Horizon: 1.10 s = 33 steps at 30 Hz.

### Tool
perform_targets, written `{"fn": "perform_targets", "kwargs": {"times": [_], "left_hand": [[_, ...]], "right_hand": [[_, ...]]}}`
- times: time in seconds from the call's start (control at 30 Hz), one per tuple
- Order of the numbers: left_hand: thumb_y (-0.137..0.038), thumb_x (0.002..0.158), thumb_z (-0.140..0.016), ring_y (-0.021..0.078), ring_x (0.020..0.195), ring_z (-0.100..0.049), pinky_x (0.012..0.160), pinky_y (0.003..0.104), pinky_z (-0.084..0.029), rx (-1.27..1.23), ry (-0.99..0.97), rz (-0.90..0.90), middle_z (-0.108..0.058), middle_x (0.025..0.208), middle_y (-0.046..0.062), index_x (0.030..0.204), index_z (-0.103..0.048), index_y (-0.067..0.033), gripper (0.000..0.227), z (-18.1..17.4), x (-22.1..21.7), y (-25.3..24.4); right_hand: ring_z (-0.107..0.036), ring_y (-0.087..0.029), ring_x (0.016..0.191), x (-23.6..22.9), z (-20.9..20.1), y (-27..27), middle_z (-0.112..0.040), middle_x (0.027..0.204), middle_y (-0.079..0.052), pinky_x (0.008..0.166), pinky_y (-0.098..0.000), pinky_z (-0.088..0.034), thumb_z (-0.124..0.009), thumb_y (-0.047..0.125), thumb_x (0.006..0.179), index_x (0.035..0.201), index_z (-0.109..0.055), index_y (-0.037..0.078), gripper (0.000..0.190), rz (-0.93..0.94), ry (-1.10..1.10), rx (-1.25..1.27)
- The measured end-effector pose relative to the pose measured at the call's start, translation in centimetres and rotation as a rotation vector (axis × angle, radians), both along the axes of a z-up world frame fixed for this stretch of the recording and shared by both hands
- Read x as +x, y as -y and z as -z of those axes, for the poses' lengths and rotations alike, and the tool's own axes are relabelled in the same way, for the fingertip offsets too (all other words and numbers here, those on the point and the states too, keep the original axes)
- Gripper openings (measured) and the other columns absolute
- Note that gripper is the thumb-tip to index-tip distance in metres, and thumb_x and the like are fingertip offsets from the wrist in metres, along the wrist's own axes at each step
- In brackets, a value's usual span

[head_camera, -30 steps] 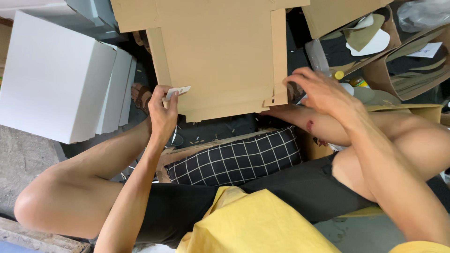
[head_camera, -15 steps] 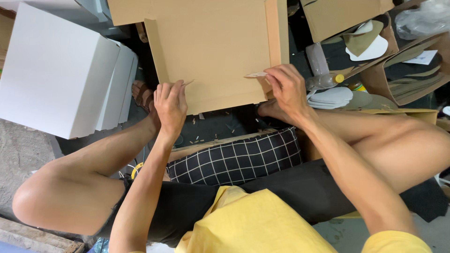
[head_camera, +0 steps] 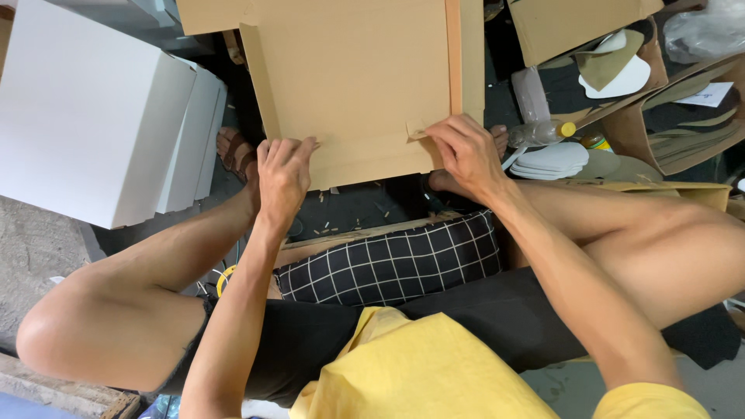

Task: The person sits on the floor and assembles a cardboard box by folding the flaps and inserting white paper inserts into the side slots. They repeat this process for multiple boxes, folding the cardboard and securing the inserts by hand.

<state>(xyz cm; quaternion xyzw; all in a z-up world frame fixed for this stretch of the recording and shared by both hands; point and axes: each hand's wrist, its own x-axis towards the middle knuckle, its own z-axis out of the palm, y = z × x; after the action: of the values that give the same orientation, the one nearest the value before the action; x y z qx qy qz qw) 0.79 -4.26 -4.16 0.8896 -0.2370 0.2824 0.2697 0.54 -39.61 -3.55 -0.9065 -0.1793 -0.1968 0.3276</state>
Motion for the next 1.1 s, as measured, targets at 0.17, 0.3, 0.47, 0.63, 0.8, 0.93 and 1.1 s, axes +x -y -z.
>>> {"fn": "perform_targets", "kwargs": {"times": [0.17,0.3,0.47,0.63,0.8,0.93,1.1], "left_hand": [[0.002,0.1,-0.065,0.0248,0.09,-0.056,0.093,0.046,-0.041,0.192,-0.081,0.085,-0.058,0.096,0.006,0.12,-0.077,-0.0102,0.026,0.1,-1.0,-0.1],[0.002,0.097,-0.068,0.0222,0.09,-0.054,0.096,0.045,-0.04,0.21,-0.09,0.007,-0.058,0.097,0.004,0.117,-0.081,-0.0104,0.026,0.7,-0.9,0.3],[0.006,0.095,-0.075,0.0257,0.08,-0.059,0.092,0.041,-0.044,-0.121,-0.22,0.0,-0.057,0.084,0.004,0.116,-0.075,-0.0031,0.023,-0.2,-0.7,0.5],[0.004,0.094,-0.079,0.0214,0.079,-0.064,0.094,0.039,-0.045,-0.09,-0.205,0.031,-0.061,0.081,0.0,0.096,-0.076,-0.0079,0.013,-0.5,-0.8,0.0],[-0.005,0.097,-0.079,0.0247,0.098,-0.071,0.099,0.042,-0.047,0.059,-0.082,0.086,-0.074,0.101,0.006,0.106,-0.078,-0.004,0.009,-0.5,-1.4,-0.8],[-0.035,0.075,-0.094,0.036,0.136,-0.058,0.111,0.051,-0.045,0.229,-0.138,0.17,-0.063,0.143,0.018,0.139,-0.064,0.0028,0.08,-0.4,-2.4,-1.8],[-0.012,0.089,-0.08,0.0348,0.144,-0.053,0.116,0.046,-0.044,0.355,-0.082,0.112,-0.06,0.15,0.018,0.143,-0.063,0.003,0.059,0.2,-2.6,-1.5]], "right_hand": [[-0.069,-0.038,0.085,0.3,-3.0,0.2,-0.069,0.092,-0.012,0.075,-0.0451,-0.059,-0.057,0.0,0.108,0.109,-0.074,0.006,0.018,-0.219,-0.152,-0.038],[-0.07,-0.034,0.086,0.1,-1.2,-0.3,-0.069,0.093,-0.007,0.077,-0.0418,-0.06,-0.057,0.0,0.107,0.108,-0.076,0.009,0.02,-0.125,-0.104,-0.062],[-0.071,-0.031,0.087,0.1,-1.3,-0.5,-0.068,0.095,-0.005,0.078,-0.041,-0.061,-0.057,-0.001,0.105,0.112,-0.077,0.012,0.025,-0.12,-0.045,-0.082],[-0.071,-0.024,0.087,-0.1,2.0,-0.2,-0.067,0.095,0.0,0.081,-0.035,-0.061,-0.056,0.0,0.104,0.111,-0.076,0.017,0.027,-0.118,0.002,-0.107],[-0.073,-0.028,0.101,-0.7,-2.3,-0.5,-0.073,0.109,-0.008,0.09,-0.0364,-0.061,-0.066,0.005,0.104,0.111,-0.074,0.006,0.011,-0.225,0.037,-0.154],[-0.068,-0.039,0.119,-0.6,-3.6,0.5,-0.07,0.123,-0.022,0.1,-0.0469,-0.056,-0.087,0.029,0.09,0.125,-0.069,-0.005,0.051,-0.376,0.039,-0.147],[-0.067,-0.029,0.122,-1.1,-1.0,1.6,-0.068,0.132,-0.008,0.097,-0.0442,-0.051,-0.089,0.029,0.081,0.14,-0.066,0.01,0.066,-0.322,0.055,-0.393]]}}
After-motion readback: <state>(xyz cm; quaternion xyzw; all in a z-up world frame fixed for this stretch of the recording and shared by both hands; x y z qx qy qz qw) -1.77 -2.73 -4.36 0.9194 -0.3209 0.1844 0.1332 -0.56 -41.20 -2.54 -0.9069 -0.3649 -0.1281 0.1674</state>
